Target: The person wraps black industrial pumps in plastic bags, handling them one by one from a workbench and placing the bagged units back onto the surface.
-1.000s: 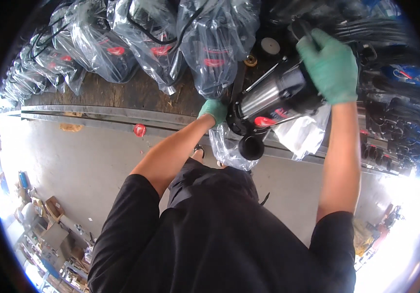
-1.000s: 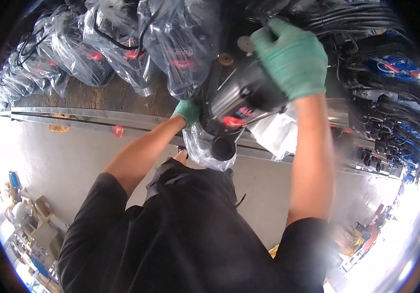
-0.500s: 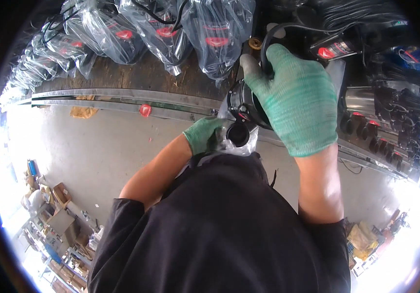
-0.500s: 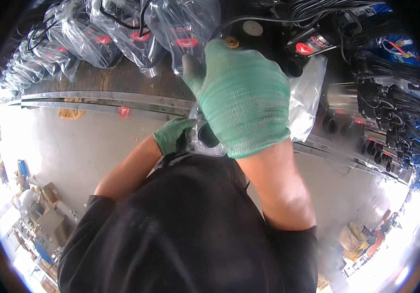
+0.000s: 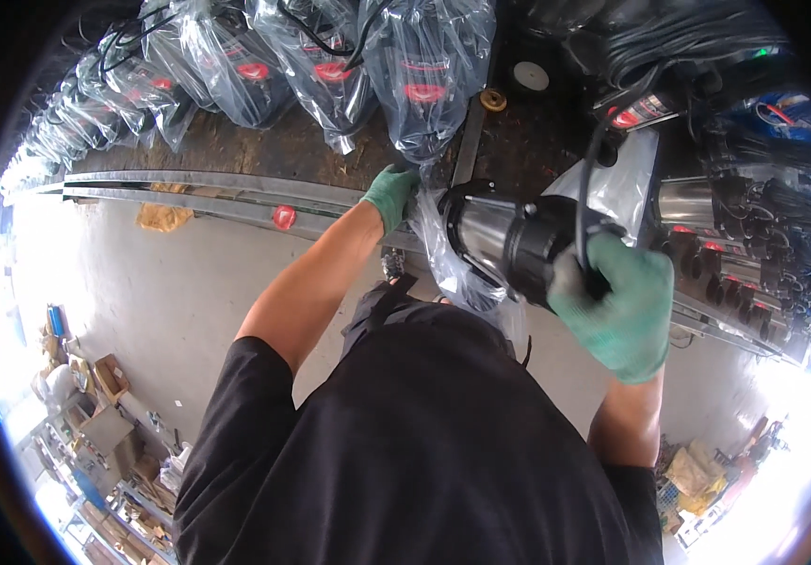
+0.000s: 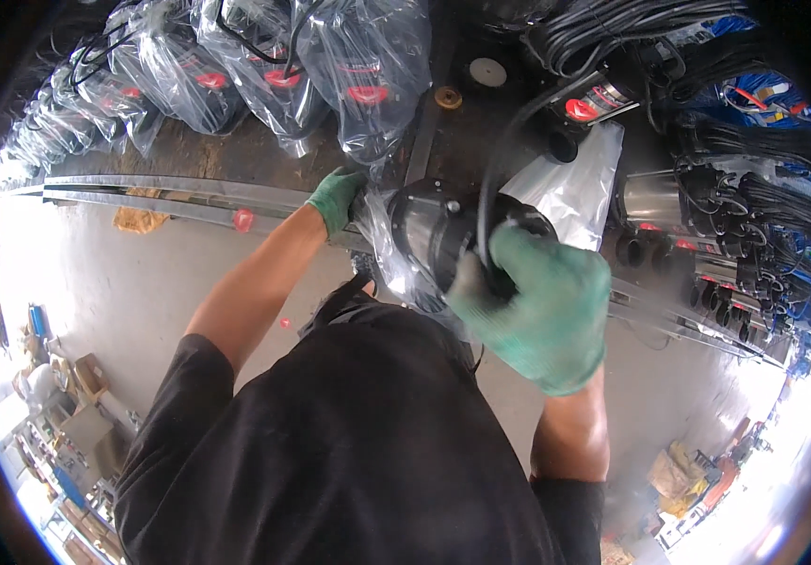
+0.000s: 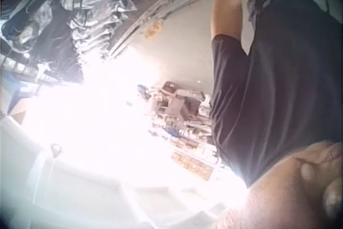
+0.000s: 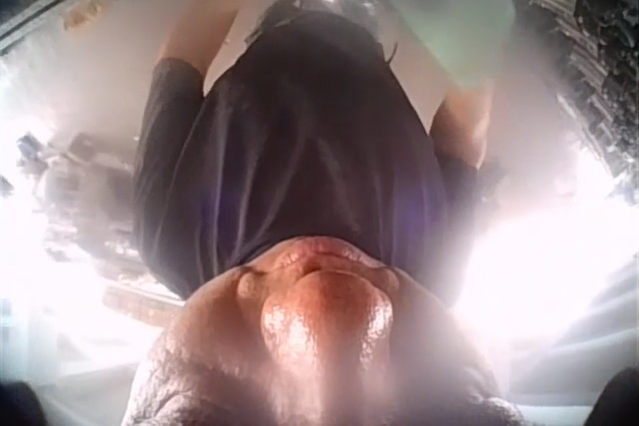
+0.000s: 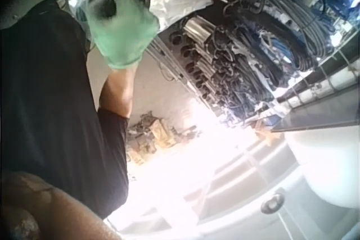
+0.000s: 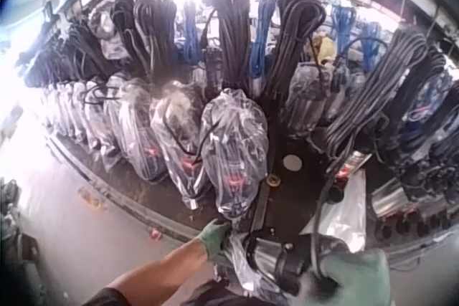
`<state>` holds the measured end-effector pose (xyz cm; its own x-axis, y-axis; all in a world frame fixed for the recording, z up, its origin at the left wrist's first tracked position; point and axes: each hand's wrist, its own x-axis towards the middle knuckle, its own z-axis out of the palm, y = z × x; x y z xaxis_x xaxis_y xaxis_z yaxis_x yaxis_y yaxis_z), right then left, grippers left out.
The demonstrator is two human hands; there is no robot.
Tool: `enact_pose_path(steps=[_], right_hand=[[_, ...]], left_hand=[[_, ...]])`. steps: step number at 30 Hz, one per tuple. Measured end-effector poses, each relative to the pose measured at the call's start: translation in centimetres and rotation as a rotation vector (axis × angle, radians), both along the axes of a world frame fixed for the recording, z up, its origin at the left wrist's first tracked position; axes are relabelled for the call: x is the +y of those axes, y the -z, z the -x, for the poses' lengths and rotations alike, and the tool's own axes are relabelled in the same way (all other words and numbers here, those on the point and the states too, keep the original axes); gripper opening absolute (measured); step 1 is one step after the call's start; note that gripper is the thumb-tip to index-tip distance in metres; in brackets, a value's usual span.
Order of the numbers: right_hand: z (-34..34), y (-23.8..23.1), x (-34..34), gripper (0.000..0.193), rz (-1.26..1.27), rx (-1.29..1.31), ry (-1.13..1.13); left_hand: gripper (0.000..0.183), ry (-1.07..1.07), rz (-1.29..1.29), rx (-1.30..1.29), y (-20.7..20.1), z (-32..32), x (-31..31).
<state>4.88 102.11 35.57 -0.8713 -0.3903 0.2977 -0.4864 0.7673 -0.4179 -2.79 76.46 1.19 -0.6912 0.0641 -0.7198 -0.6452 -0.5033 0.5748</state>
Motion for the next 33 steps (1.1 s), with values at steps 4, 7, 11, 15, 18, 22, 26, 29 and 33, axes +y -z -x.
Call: enact_pose_path(steps=[4, 7, 11, 15, 18, 22, 26, 29, 33], right_hand=[[-0.3, 0.9, 3.6, 0.024, 0.030, 0.150, -0.082], [0.5, 1.2, 5.2, 0.022, 0.060, 0.194, -0.120], [0.4, 1.4, 7.7, 0.016, 0.043, 0.060, -0.135], [1.5, 1.7, 8.4, 0.021, 0.157, 0.189, -0.208], [1.3, 1.9, 9.3, 0.018, 0.182, 0.181, -0.262], [0.4, 2.1, 9.2, 0.019, 0.283, 0.161, -0.323], [-0.1, 3.0, 10.3, 0.018, 0.266, 0.164, -0.432], [-0.2, 3.4, 11.2, 0.017, 0.223, 0.128, -0.469], [-0.4, 3.3, 11.9, 0.016, 0.263, 0.085, -0.519]], left_hand=[[0.019, 0.272, 0.092, -0.025, 0.4, 1.3, 0.4], [0.021, 0.619, 0.156, -0.006, -0.2, 2.7, -0.2], [0.024, 1.304, 0.465, 0.190, -0.3, 4.0, 0.0], [0.027, 1.793, 0.945, 0.486, 0.9, 4.6, 1.9], [0.030, 1.790, 1.122, 0.586, 1.9, 5.0, 2.7], [0.035, 1.224, 1.082, 0.580, 3.5, 4.8, 2.8], [0.029, 1.143, 1.181, 0.627, -1.8, 4.9, 6.2], [0.027, 1.134, 1.172, 0.454, -2.5, 4.8, 6.2], [0.029, 1.171, 1.490, 0.671, 7.2, 4.0, 2.4]])
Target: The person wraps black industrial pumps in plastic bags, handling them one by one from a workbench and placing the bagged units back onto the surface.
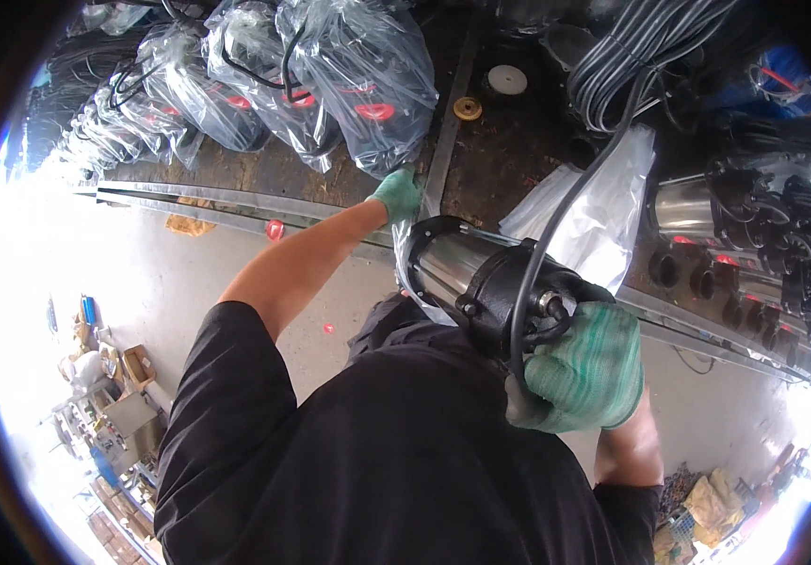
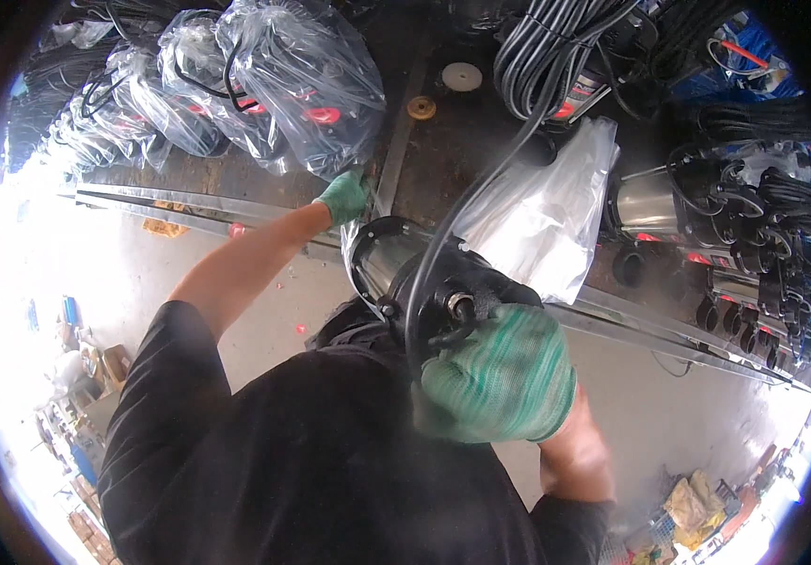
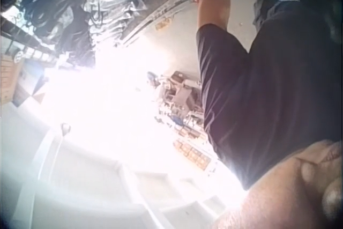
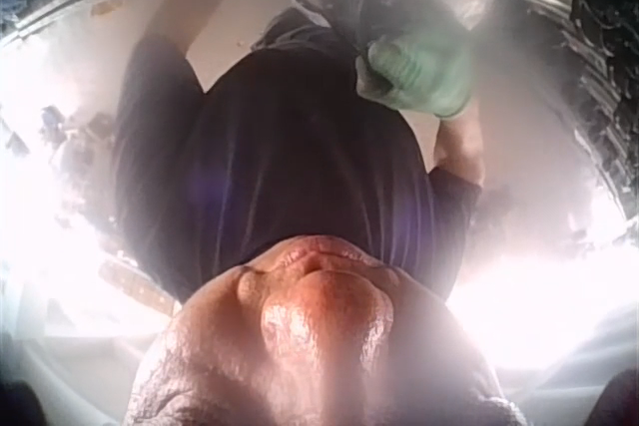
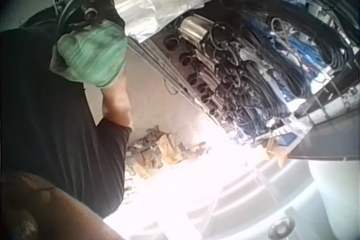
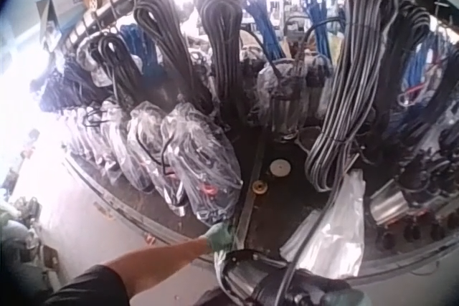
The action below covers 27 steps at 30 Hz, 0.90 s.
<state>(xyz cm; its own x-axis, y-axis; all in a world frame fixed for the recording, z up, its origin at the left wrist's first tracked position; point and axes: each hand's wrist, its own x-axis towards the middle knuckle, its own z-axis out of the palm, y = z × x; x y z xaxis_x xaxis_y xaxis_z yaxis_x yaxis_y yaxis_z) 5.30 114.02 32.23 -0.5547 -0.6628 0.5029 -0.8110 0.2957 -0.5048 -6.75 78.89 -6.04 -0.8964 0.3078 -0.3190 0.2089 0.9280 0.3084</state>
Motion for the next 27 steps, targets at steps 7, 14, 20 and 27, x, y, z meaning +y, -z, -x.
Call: enact_pose_path(steps=[7, 14, 20, 27], right_hand=[[-0.4, 0.4, -0.3, 0.016, -0.012, 0.008, 0.058], [-0.1, -0.8, -2.7, 0.018, -0.041, -0.065, -0.010], [0.8, -2.7, -6.6, 0.017, -0.092, 0.032, 0.075], [4.2, -7.0, -9.8, 0.024, -0.080, -0.157, 0.560]], left_hand=[[0.027, 0.272, -0.578, -0.651, -8.8, 3.0, 2.5], [0.033, 0.343, 0.304, -0.359, -11.9, 2.9, 5.3], [0.032, 0.266, -0.300, -0.220, -14.6, 2.7, 8.5], [0.025, -0.027, -1.019, -0.195, -33.7, 0.6, 8.0]])
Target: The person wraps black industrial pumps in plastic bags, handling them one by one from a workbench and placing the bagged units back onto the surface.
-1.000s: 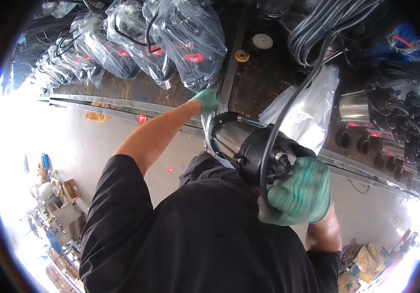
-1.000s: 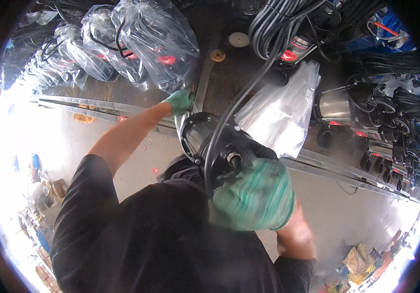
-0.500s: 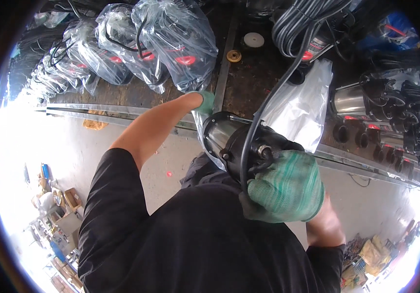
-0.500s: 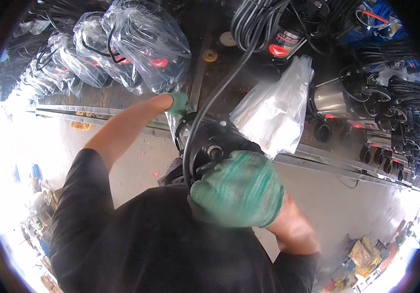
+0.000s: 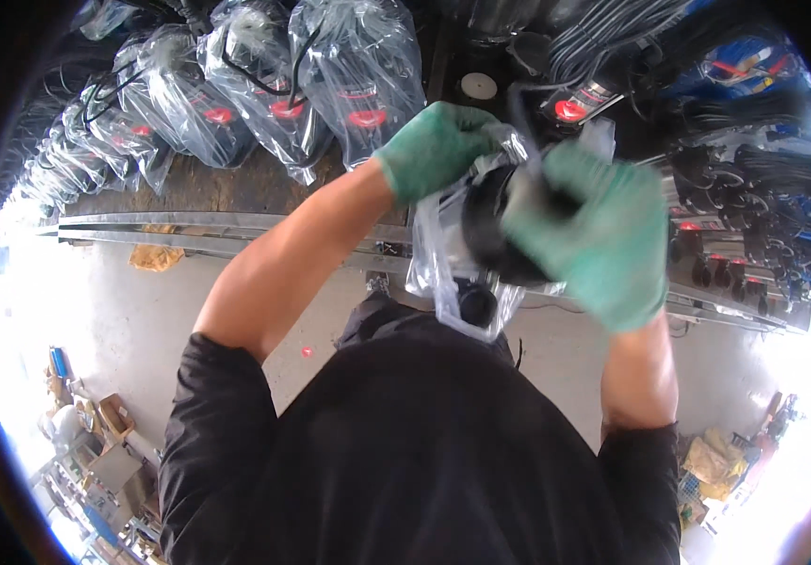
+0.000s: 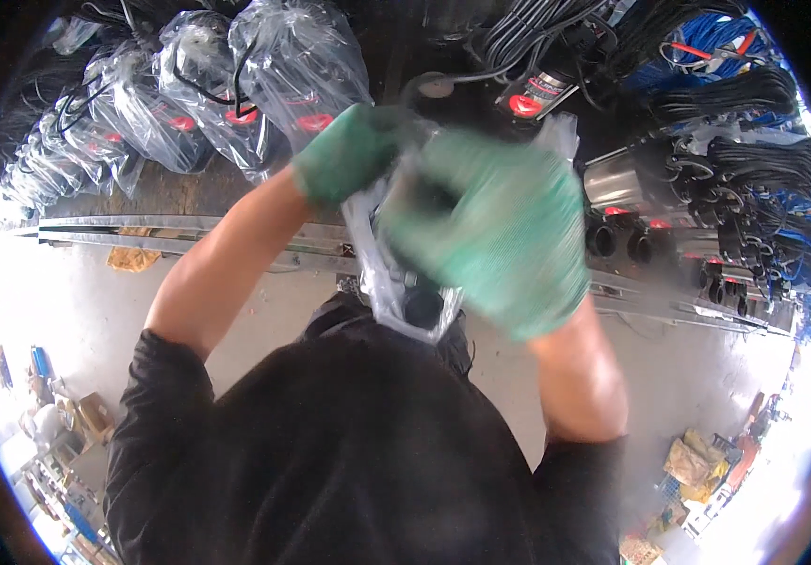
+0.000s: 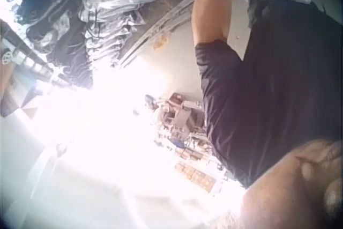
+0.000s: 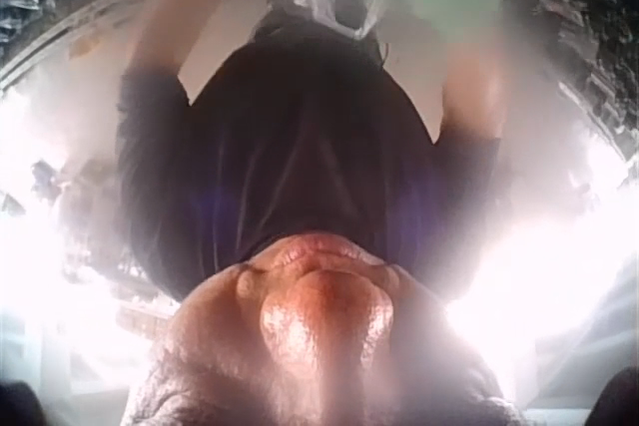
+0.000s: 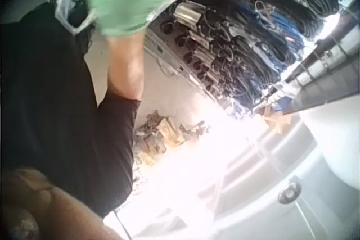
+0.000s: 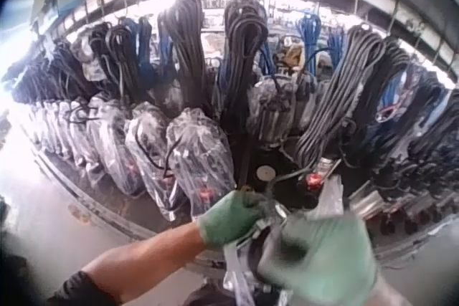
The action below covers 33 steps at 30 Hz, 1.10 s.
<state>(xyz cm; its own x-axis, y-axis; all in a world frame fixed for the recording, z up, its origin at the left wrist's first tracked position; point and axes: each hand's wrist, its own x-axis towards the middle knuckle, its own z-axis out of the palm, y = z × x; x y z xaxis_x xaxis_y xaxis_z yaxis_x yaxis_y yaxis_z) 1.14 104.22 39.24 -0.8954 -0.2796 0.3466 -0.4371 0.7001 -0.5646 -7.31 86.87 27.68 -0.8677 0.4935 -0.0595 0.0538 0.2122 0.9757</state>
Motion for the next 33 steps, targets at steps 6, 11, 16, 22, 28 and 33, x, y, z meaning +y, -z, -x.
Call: enact_pose_path(steps=[6, 11, 16, 22, 28, 33], right_hand=[[0.6, -1.4, -0.8, 0.022, 0.032, -0.157, 0.113], [2.7, -0.5, -0.8, 0.022, 0.302, -0.350, 0.213], [4.7, 1.6, -2.1, 0.023, 0.359, -0.292, 0.222], [7.1, 1.9, -4.7, 0.021, -0.030, -0.010, -0.058], [6.8, 2.3, -3.4, 0.028, -0.269, -0.064, -0.181], [5.8, 2.2, -1.6, 0.036, 0.010, 0.268, 0.184]], left_hand=[[0.024, -0.201, -0.645, -0.779, -5.3, -4.3, -2.2], [0.024, -0.103, 0.037, 0.423, -4.7, -3.7, -3.7], [0.032, -0.239, -0.654, -0.431, -3.2, -7.6, -6.8], [0.021, -0.080, -0.882, -0.401, -12.8, 11.4, -4.3], [0.021, -0.504, -0.572, -0.282, -14.9, 5.6, -5.0], [0.026, -0.283, -0.552, -0.163, -12.8, 3.8, -13.1]])
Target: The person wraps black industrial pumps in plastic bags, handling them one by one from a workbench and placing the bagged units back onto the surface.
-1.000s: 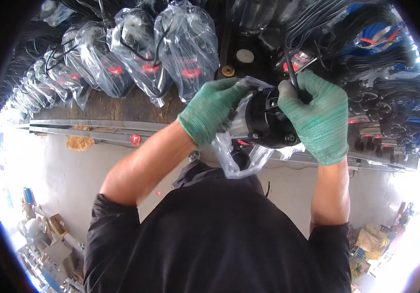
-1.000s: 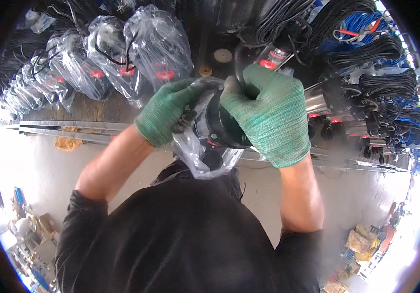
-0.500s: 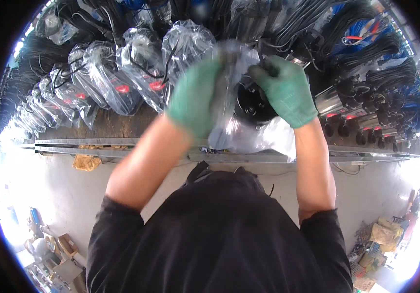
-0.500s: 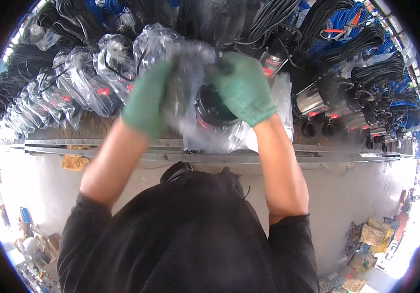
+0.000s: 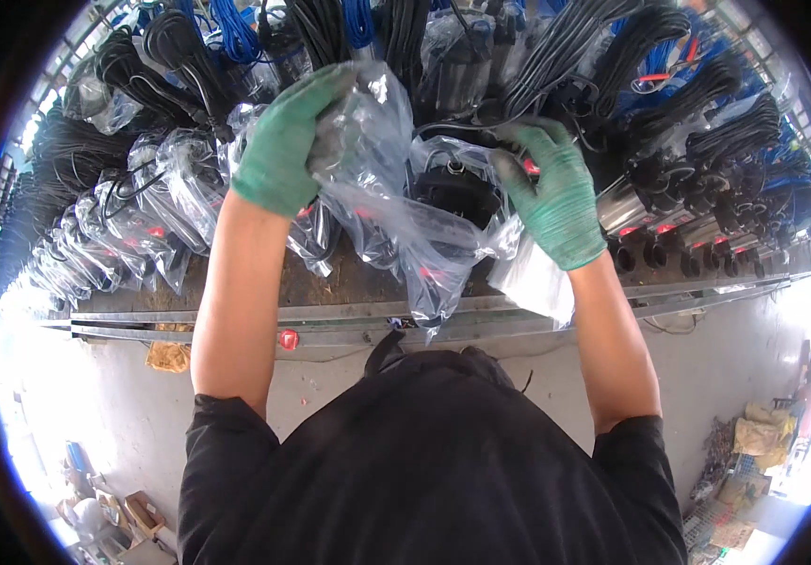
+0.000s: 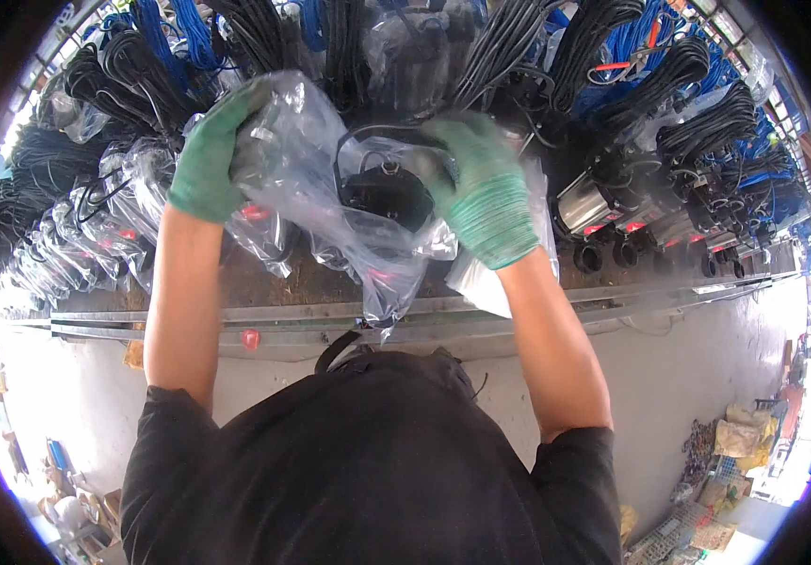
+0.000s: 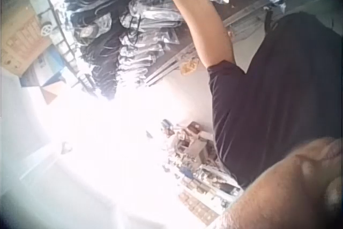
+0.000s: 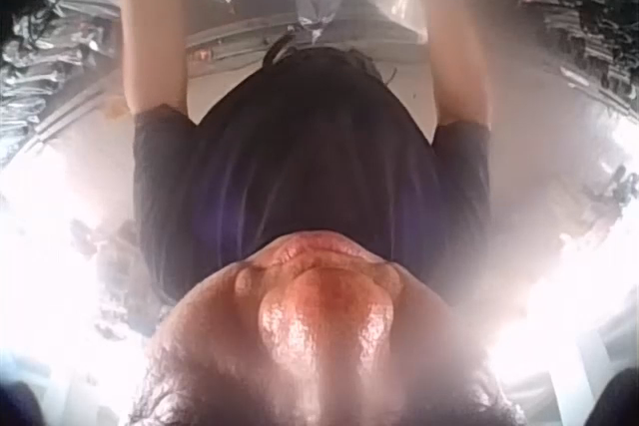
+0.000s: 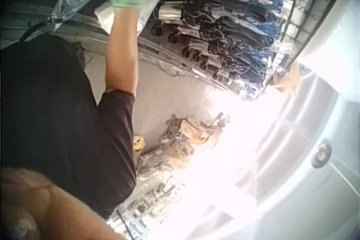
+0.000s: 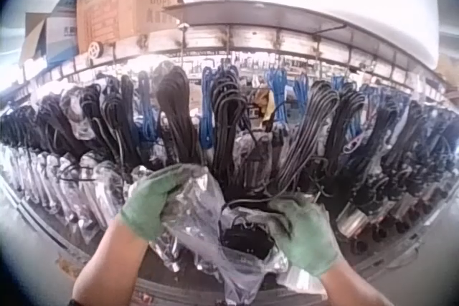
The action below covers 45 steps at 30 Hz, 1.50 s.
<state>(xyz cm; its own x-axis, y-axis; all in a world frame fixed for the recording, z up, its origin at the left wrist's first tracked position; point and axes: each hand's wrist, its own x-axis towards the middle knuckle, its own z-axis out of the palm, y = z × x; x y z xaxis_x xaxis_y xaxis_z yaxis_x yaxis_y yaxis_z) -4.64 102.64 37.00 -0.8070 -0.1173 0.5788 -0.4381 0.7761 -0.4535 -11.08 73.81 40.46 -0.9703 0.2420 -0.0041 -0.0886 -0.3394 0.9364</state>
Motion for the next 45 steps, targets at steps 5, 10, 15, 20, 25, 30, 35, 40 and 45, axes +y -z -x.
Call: enact_pose_path(steps=[5, 10, 15, 20, 25, 30, 35, 40, 45], right_hand=[[0.0, -0.6, 1.1, 0.051, -0.046, -0.655, -0.136], [-2.1, -3.2, 4.2, 0.016, -0.104, -0.301, -0.002], [-8.4, -1.2, 4.6, 0.006, 0.222, -0.180, 0.086], [-12.1, -0.4, 1.6, 0.031, 0.322, -0.422, -0.361], [-10.2, -2.8, 0.0, 0.065, -0.553, 0.160, 0.013], [-5.6, -2.0, -3.2, 0.042, -0.683, 0.008, -0.141], [-4.2, -0.7, -5.6, 0.014, -0.514, 0.096, -0.242], [-5.9, -1.2, -6.8, 0.012, 0.936, -0.530, -0.167], [-9.0, -1.2, -8.9, 0.016, 1.471, -0.801, -0.256]], left_hand=[[0.026, 0.338, -0.047, -0.030, -0.9, -1.9, -3.0], [0.027, -0.086, 0.860, 0.915, 5.7, -1.9, -4.9], [0.075, 0.283, 0.316, 0.225, 8.3, -4.7, -3.0], [0.088, 0.289, 0.747, 0.856, 7.6, -5.6, 1.3], [0.061, 0.114, 0.728, 0.773, 9.4, -5.4, 2.0], [0.044, 0.037, 0.703, 0.922, 7.3, -5.6, 2.1], [0.060, 0.284, 0.325, 0.546, 7.0, -5.6, 2.4], [0.084, 0.443, 0.334, 0.843, 9.8, -5.5, 1.0], [0.064, 0.053, 0.571, 1.434, 10.3, -4.5, 5.7]])
